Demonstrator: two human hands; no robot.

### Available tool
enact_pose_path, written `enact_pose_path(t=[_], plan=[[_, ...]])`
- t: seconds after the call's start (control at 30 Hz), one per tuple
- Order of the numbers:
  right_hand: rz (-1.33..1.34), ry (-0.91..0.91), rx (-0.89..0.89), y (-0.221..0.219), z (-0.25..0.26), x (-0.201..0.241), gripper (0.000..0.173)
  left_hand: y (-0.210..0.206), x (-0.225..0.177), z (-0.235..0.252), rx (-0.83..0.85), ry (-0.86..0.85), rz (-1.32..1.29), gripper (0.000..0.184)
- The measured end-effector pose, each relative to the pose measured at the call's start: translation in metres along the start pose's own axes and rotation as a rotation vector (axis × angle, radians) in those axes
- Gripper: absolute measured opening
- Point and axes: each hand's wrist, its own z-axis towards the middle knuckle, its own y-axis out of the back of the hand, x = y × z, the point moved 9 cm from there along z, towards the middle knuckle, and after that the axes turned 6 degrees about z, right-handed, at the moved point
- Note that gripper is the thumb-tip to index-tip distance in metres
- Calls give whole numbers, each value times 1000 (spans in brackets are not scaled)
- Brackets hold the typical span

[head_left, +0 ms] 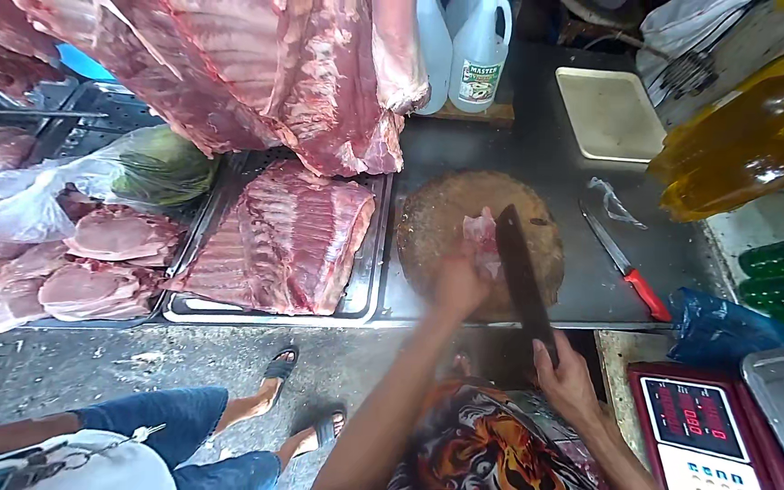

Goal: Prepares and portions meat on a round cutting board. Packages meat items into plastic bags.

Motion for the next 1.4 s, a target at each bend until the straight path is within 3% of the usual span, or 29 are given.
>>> enact_pose_path(t=[0.07, 0.2, 0.27, 0.33, 0.43, 0.57, 0.73, 0.9, 0.97, 1.03, 1.17, 1.27, 1.4], plan=[[130, 40, -72, 18, 9, 22, 42, -2, -2, -1, 9, 1, 13, 39], [378, 313, -346, 81, 40, 111, 41, -3, -1, 1, -2, -18, 7, 39], [400, 368, -386, 92, 43, 121, 36, -3, 1, 1, -2, 2, -4, 39], [247, 249, -269, 68, 33, 83, 43, -2, 4, 0, -22, 13, -13, 40], [-92, -158, 264, 5, 16, 5, 40, -1, 8, 0, 3, 46, -30, 42], [-138, -205, 361, -4, 11, -9, 37, 2, 9, -2, 33, 104, -8, 43], [63, -164, 229, 23, 31, 23, 37, 2, 6, 0, 12, 106, -1, 43], [259, 275, -214, 94, 75, 139, 42, -1, 6, 1, -18, 85, 13, 44], [312, 379, -315, 102, 86, 163, 41, -3, 7, 1, -19, 85, 18, 43], [234, 323, -256, 77, 93, 149, 42, -4, 9, 0, -19, 93, -1, 42], [-96, -210, 403, -38, 86, 43, 46, 2, 23, -5, 11, 152, -8, 46], [-120, -228, 430, -46, 83, 33, 41, 17, 39, -2, 44, 223, 7, 44], [-112, -135, 288, -29, 69, 40, 38, 27, 54, -5, 83, 284, 57, 38]])
